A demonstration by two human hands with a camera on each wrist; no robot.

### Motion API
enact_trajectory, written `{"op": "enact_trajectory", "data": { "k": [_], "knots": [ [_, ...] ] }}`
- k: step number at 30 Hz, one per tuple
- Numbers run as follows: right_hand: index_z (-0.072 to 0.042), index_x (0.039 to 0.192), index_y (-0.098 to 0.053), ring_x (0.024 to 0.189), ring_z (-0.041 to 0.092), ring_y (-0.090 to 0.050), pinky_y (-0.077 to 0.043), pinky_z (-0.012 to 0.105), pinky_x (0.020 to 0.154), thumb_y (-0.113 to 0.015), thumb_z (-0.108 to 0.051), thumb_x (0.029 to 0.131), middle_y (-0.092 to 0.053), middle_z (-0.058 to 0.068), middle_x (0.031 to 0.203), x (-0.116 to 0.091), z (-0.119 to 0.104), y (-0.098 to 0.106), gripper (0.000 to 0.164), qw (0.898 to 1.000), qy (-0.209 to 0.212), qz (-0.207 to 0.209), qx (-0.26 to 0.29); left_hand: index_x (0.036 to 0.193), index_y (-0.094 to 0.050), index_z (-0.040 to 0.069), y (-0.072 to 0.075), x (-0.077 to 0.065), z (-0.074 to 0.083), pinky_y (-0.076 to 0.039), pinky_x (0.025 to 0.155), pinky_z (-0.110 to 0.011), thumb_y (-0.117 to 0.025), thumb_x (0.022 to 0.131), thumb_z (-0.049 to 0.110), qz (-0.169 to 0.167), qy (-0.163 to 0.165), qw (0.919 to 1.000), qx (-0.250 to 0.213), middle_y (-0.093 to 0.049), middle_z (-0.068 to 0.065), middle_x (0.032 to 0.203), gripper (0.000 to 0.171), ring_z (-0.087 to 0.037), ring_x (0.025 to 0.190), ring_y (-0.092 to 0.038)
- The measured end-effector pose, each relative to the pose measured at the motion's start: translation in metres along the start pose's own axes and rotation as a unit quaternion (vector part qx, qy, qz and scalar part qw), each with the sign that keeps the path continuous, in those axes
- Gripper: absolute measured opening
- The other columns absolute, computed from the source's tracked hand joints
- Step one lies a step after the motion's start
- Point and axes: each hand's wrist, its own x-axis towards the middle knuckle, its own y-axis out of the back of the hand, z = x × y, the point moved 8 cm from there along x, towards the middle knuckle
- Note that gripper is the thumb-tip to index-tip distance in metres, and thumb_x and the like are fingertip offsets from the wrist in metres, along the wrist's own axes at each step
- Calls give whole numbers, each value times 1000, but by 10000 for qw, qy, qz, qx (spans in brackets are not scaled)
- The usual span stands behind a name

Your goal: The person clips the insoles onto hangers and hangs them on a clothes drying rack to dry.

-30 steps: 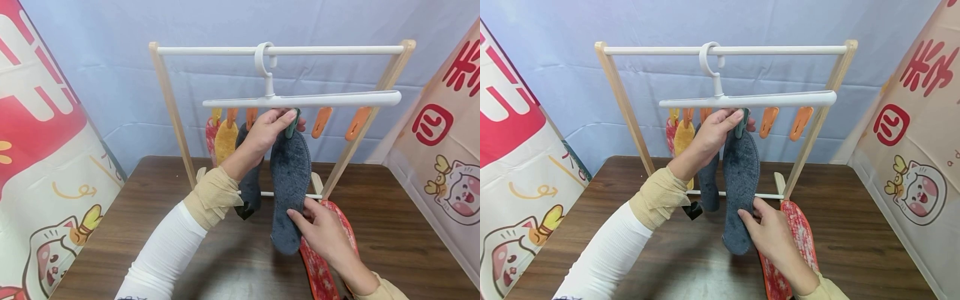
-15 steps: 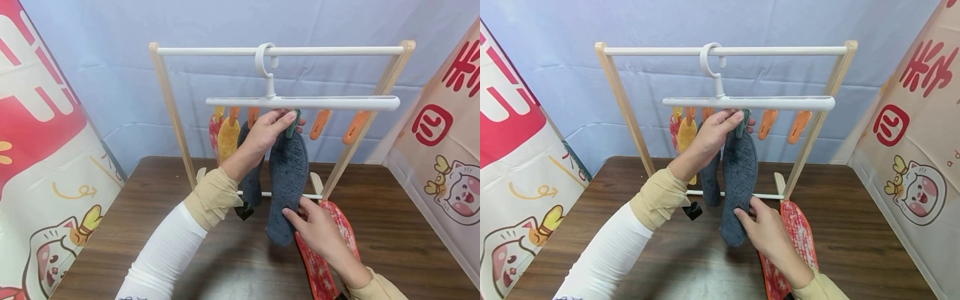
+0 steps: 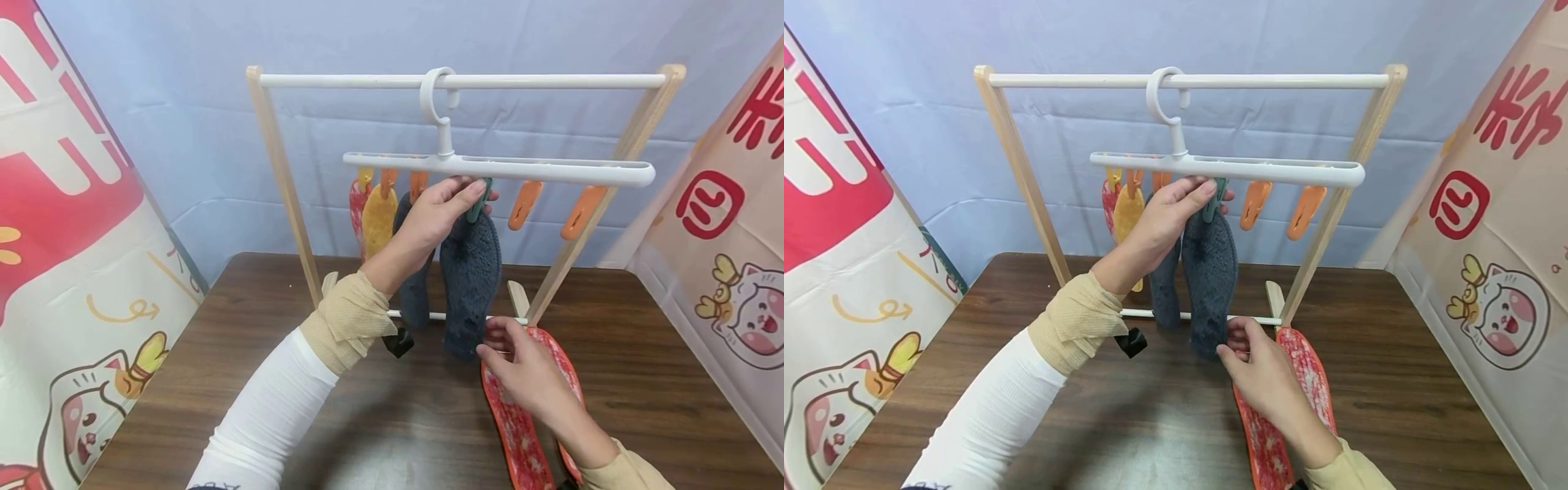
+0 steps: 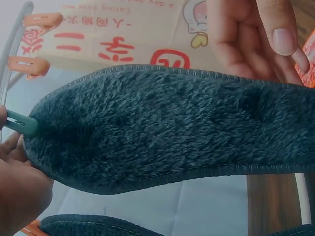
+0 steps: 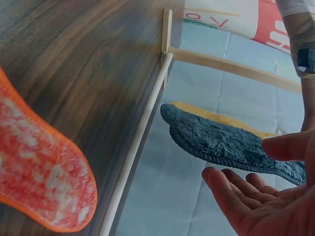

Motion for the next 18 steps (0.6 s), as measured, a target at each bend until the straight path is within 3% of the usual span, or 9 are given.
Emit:
{"op": "enact_trajectory", "data": {
  "k": [7,18],
  "knots": [
    [2,132,-54,112,34,-67,-54,50,94,-66,-10,98,-66,21,124,-2,4,1,38,9999,102,62,48,138,-58,6,2,2,-3,-45,101,-23,-54,107,27,53,-5,10000,13,-67,-10,130,38,-16,113,-66],
    [-2,139,-51,115,34,-66,-56,47,89,-65,-26,100,-63,18,133,-9,16,-4,48,9986,-302,-265,-353,141,-58,12,2,1,-2,-39,111,-28,-53,107,28,41,12,10000,88,-67,-4,131,37,-13,118,-63]
  ]
}}
